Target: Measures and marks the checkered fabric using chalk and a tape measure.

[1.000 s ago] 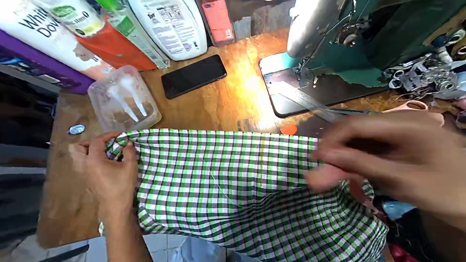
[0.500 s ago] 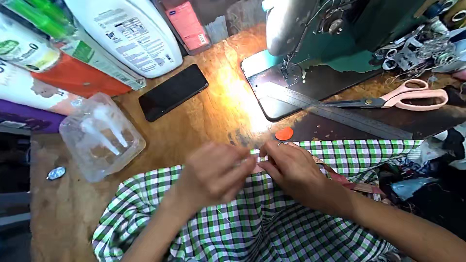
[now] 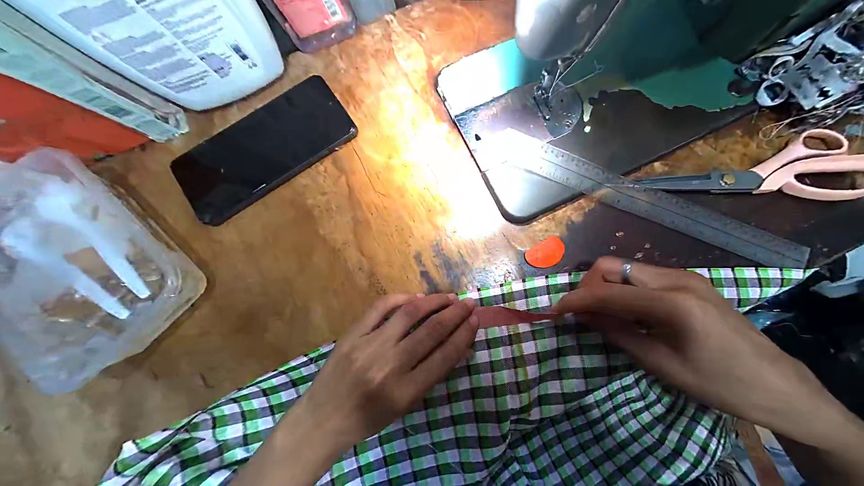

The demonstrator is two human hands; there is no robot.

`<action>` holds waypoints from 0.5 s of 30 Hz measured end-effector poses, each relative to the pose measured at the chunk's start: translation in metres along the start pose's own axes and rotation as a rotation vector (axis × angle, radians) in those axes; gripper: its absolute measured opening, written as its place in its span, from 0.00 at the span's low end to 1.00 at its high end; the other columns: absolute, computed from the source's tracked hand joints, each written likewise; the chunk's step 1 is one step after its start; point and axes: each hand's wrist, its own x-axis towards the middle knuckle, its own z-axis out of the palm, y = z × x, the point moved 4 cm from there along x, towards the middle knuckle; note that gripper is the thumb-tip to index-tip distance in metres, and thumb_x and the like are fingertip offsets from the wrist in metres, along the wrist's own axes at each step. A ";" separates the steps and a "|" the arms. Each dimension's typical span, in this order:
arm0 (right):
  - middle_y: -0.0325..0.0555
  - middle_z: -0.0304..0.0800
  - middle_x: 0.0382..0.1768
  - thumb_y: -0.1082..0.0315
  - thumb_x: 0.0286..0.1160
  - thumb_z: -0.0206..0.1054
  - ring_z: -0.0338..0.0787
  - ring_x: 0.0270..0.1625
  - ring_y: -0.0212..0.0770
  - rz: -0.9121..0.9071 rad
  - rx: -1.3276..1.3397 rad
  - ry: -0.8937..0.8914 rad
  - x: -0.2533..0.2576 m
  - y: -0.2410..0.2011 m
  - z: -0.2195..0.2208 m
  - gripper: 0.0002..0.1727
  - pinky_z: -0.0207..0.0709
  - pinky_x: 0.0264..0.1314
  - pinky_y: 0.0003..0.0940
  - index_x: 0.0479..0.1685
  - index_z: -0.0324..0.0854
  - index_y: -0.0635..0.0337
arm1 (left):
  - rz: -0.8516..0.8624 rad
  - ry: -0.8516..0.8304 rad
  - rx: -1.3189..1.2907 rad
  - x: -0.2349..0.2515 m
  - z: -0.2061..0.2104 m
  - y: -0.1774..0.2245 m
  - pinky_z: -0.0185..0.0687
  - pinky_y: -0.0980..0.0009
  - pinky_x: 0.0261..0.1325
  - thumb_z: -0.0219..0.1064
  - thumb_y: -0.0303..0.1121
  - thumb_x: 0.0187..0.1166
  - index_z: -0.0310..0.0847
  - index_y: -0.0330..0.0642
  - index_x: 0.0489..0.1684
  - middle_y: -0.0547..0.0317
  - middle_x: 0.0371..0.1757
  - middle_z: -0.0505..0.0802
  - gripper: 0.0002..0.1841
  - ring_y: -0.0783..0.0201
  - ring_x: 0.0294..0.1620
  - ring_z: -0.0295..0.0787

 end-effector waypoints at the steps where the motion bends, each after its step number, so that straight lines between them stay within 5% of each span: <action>1: 0.31 0.83 0.38 0.68 0.79 0.60 0.79 0.34 0.19 -0.043 -0.002 0.033 0.000 0.001 0.000 0.16 0.70 0.32 0.13 0.48 0.95 0.43 | -0.032 0.015 -0.012 0.000 -0.001 0.000 0.73 0.64 0.65 0.61 0.36 0.89 0.85 0.45 0.57 0.56 0.57 0.95 0.10 0.60 0.60 0.89; 5: 0.43 0.83 0.44 0.73 0.79 0.59 0.81 0.40 0.29 -0.271 -0.070 0.064 -0.002 0.003 0.003 0.19 0.73 0.38 0.17 0.56 0.95 0.45 | -0.175 0.092 -0.140 0.002 -0.002 -0.002 0.70 0.69 0.58 0.63 0.36 0.87 0.82 0.49 0.58 0.59 0.46 0.91 0.08 0.64 0.47 0.84; 8: 0.47 0.84 0.44 0.73 0.82 0.60 0.81 0.41 0.34 -0.341 -0.165 0.068 -0.002 0.005 0.005 0.17 0.74 0.40 0.21 0.57 0.94 0.48 | -0.129 0.106 -0.116 0.001 -0.004 0.000 0.67 0.67 0.54 0.62 0.30 0.86 0.84 0.48 0.58 0.57 0.39 0.86 0.09 0.62 0.41 0.79; 15: 0.48 0.83 0.39 0.75 0.78 0.60 0.82 0.37 0.37 -0.322 -0.199 0.070 0.000 0.003 0.009 0.18 0.74 0.34 0.24 0.57 0.93 0.52 | -0.078 0.058 0.191 0.006 -0.007 0.009 0.63 0.63 0.52 0.61 0.25 0.85 0.88 0.41 0.55 0.56 0.45 0.93 0.11 0.58 0.42 0.79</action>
